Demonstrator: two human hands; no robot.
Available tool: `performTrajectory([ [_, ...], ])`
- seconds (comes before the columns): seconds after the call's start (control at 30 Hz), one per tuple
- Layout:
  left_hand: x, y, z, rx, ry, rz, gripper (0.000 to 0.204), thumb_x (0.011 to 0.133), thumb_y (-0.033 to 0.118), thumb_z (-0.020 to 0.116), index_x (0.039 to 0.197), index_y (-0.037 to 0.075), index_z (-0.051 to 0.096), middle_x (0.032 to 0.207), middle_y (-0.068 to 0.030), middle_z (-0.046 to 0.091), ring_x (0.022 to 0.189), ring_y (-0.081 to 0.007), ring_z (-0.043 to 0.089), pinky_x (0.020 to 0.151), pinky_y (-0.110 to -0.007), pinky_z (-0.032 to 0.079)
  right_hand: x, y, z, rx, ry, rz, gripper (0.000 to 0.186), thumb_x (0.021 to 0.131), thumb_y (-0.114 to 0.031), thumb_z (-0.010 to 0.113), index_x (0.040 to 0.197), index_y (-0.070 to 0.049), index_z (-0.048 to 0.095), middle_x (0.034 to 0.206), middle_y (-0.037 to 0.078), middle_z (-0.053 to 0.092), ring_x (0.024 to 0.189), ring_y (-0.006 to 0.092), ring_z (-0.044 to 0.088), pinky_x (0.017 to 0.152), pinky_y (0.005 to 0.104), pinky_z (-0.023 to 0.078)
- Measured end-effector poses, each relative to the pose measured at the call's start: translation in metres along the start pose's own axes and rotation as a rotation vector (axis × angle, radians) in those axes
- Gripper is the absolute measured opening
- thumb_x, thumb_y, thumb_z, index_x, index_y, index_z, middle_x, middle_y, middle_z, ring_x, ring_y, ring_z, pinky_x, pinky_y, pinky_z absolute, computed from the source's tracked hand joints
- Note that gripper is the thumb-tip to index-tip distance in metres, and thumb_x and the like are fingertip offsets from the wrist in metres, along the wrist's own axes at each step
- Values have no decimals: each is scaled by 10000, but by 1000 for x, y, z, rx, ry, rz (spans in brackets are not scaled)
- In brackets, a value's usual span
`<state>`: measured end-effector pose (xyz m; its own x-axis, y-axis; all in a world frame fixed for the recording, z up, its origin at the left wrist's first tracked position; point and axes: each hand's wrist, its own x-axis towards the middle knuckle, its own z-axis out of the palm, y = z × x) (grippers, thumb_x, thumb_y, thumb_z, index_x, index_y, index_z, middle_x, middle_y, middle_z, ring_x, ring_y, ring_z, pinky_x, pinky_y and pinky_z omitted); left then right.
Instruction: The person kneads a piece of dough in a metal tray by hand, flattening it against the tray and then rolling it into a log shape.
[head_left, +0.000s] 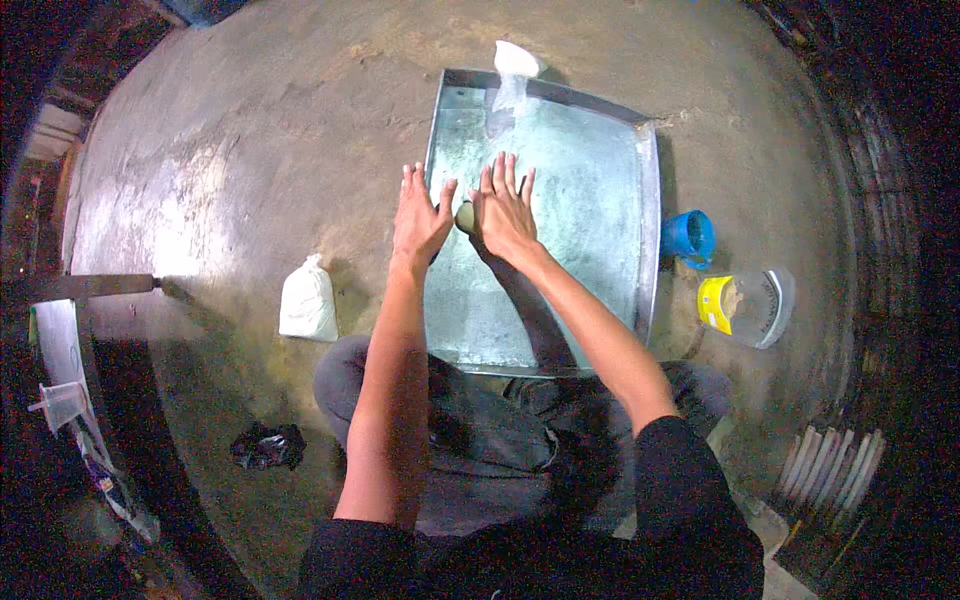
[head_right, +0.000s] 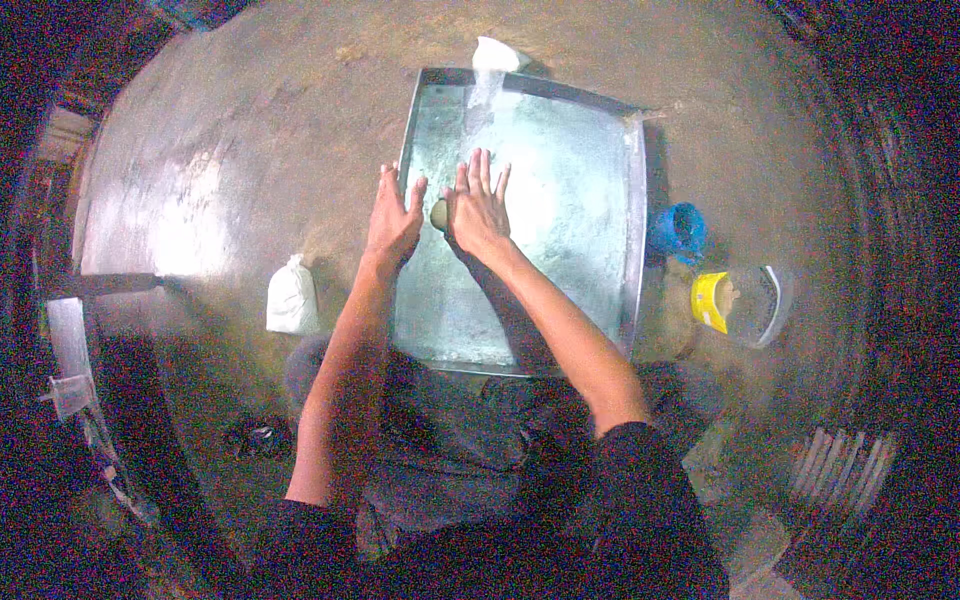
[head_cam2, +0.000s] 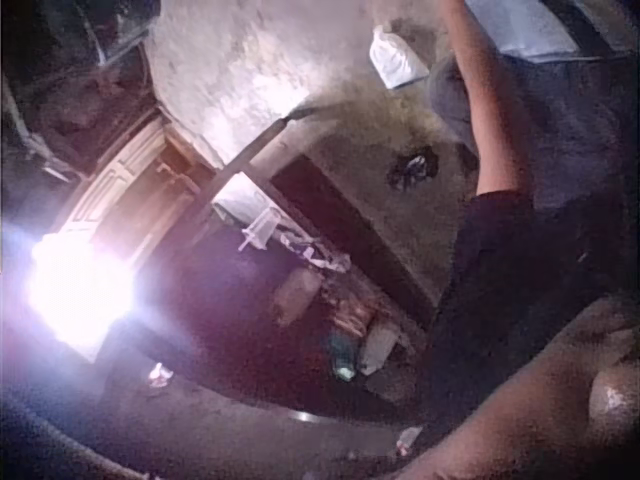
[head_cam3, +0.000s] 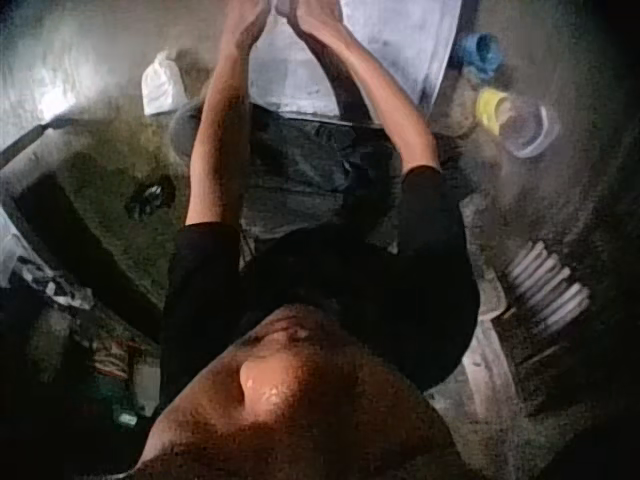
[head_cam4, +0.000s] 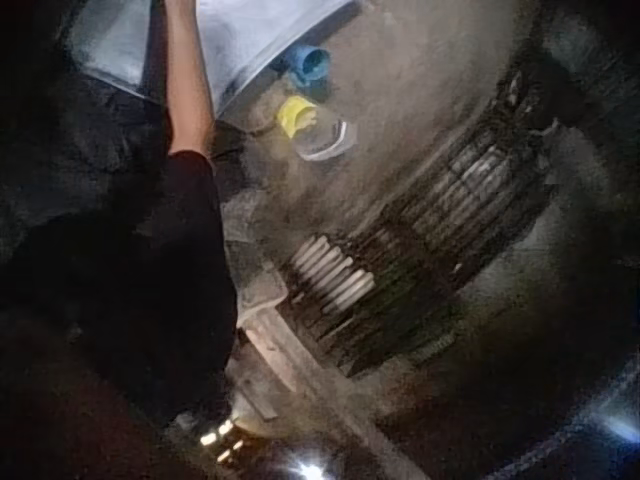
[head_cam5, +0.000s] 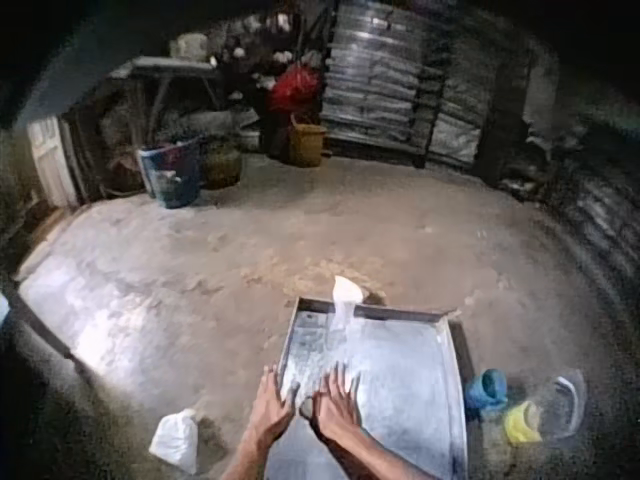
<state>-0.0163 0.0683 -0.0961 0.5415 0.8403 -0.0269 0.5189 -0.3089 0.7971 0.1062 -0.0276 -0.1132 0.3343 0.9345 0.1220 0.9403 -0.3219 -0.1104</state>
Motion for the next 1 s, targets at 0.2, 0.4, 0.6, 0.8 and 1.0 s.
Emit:
performTrajectory([
  [0.2, -7, -15, -20, 51, 23, -31, 899, 948, 577, 519, 1484, -105, 281, 1554, -325, 252, 1476, -403, 227, 1204, -436, 226, -96, -62, -7, 301, -88, -427, 676, 915, -283, 631, 1428, 76, 376, 1549, 260, 312, 1472, 379, 259, 1197, 552, 167],
  [0.4, -6, 2, 3, -4, 0, 11, 884, 961, 573, 502, 1477, -112, 288, 1543, -337, 262, 1472, -414, 228, 1200, -443, 234, -11, 0, 4, 61, 29, -70, 633, 1023, -321, 379, 1431, 160, 323, 1562, 320, 237, 1489, 415, 179, 1185, 620, 94],
  [0.6, -3, -6, -17, 73, 7, -9, 922, 943, 604, 515, 1493, -95, 268, 1561, -327, 230, 1476, -409, 223, 1199, -440, 234, -47, -54, -7, 110, -142, -178, 718, 978, -331, 470, 1499, 105, 237, 1565, 304, 247, 1481, 415, 210, 1205, 565, 110],
  [0.8, -9, 5, -13, -4, -12, -33, 884, 962, 582, 498, 1490, -93, 278, 1568, -311, 232, 1485, -402, 201, 1204, -437, 221, -105, -35, -19, 337, -220, -406, 694, 932, -311, 608, 1450, 74, 353, 1565, 274, 268, 1494, 393, 183, 1213, 560, 116],
  [1.0, -7, -6, 3, 81, 61, 63, 812, 995, 524, 463, 1481, -101, 285, 1564, -310, 241, 1492, -400, 171, 1213, -443, 195, -37, 1, -23, 287, -34, -65, 755, 960, -346, 572, 1521, 30, 234, 1552, 308, 262, 1474, 439, 203, 1200, 557, 170],
])
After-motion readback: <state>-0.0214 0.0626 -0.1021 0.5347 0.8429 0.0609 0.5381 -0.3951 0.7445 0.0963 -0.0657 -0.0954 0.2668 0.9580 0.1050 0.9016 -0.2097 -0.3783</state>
